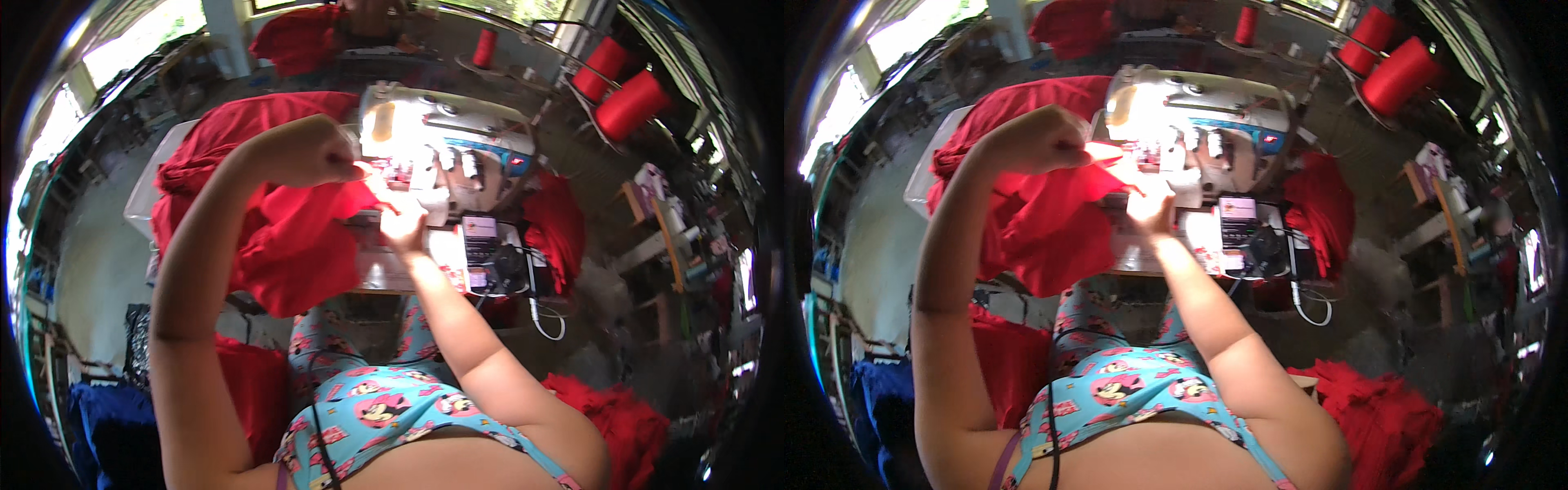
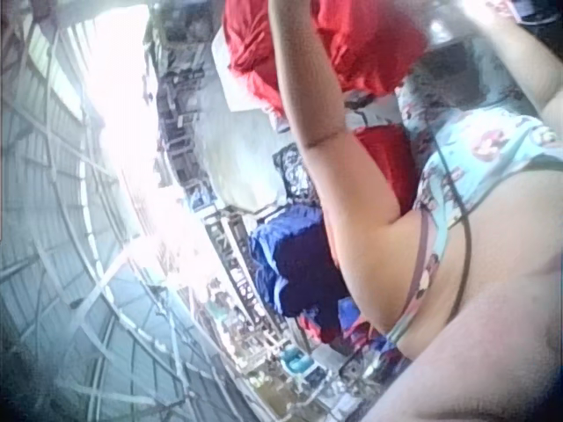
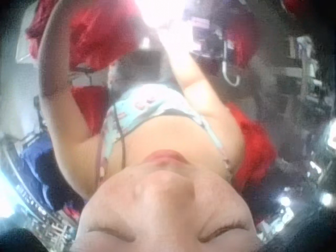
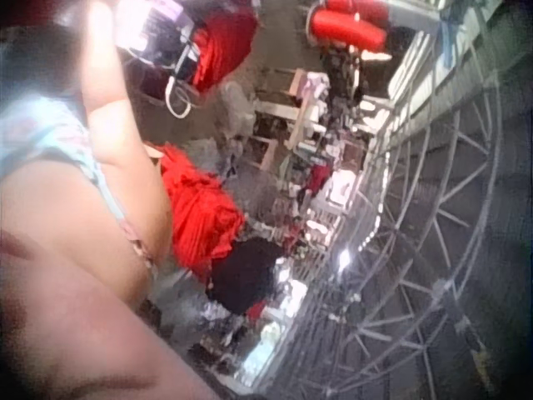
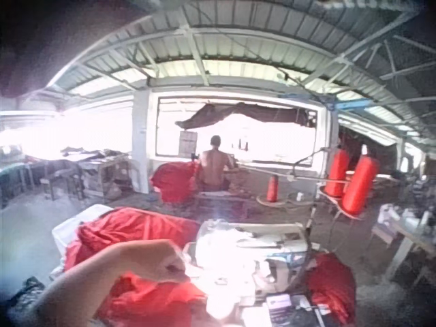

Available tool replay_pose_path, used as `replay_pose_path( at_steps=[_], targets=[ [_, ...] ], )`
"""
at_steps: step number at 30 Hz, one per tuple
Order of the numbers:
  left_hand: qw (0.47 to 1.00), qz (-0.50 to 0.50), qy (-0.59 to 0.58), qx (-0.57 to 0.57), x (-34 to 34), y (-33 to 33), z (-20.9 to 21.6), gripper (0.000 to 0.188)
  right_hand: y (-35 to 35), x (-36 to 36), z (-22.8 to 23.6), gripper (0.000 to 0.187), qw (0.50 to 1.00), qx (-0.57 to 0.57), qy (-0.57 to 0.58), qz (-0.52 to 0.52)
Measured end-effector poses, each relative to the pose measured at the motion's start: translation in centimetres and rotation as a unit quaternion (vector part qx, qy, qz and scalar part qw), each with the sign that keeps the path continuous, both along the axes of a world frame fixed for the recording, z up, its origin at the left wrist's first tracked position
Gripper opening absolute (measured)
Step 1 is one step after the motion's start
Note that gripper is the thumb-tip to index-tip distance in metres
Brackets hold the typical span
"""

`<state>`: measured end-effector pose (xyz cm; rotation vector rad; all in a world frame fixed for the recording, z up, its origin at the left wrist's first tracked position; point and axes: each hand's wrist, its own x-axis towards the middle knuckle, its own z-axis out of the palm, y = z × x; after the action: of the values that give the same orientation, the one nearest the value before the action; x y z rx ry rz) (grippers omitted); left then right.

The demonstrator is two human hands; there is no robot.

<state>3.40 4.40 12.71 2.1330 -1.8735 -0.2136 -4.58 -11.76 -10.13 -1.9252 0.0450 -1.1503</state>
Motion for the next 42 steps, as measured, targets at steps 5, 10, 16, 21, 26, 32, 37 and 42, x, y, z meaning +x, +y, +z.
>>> replay_pose_path(
  at_steps=[5, 10, 16, 21, 26, 32, 37, 42],
  targets=[
    [0.997, -0.067, 0.035, -0.023, -3.0, 0.1, -1.4, 0.029, 0.6, -1.8, -0.8, 0.033, 0.994, 0.096, -0.035, 0.038],
    [0.995, -0.039, -0.084, -0.022, -6.7, 0.8, -4.9, 0.022, 2.2, -5.0, -0.2, 0.041, 0.997, -0.007, 0.007, 0.073],
    [0.973, 0.036, -0.22, -0.052, -6.9, -0.7, -10.2, 0.007, 1.6, -4.1, 0.1, 0.04, 0.995, 0.008, -0.009, 0.098],
    [0.942, 0.075, -0.238, -0.224, -4.8, -3.6, -12.3, 0.006, 0.3, -2.0, 0.0, 0.037, 0.998, -0.029, -0.04, 0.025],
    [0.948, 0.091, -0.233, -0.195, -2.1, -4.0, -12.3, 0.008, 0.7, -1.8, 1.8, 0.025, 0.992, -0.078, -0.031, -0.099],
    [0.945, 0.156, -0.222, -0.18, -1.2, -4.8, -12.5, 0.008, 5.5, -3.3, 3.6, 0.017, 0.897, -0.239, 0.371, -0.016],
    [0.889, 0.188, -0.382, -0.171, -7.0, -5.3, -14.5, 0.02, 8.4, -5.9, 0.5, 0.033, 0.974, -0.008, 0.159, 0.163],
    [0.881, 0.236, -0.389, -0.129, -7.5, -6.0, -14.7, 0.027, 7.5, -5.5, 0.8, 0.024, 0.958, 0.056, 0.201, 0.197]
  ],
)
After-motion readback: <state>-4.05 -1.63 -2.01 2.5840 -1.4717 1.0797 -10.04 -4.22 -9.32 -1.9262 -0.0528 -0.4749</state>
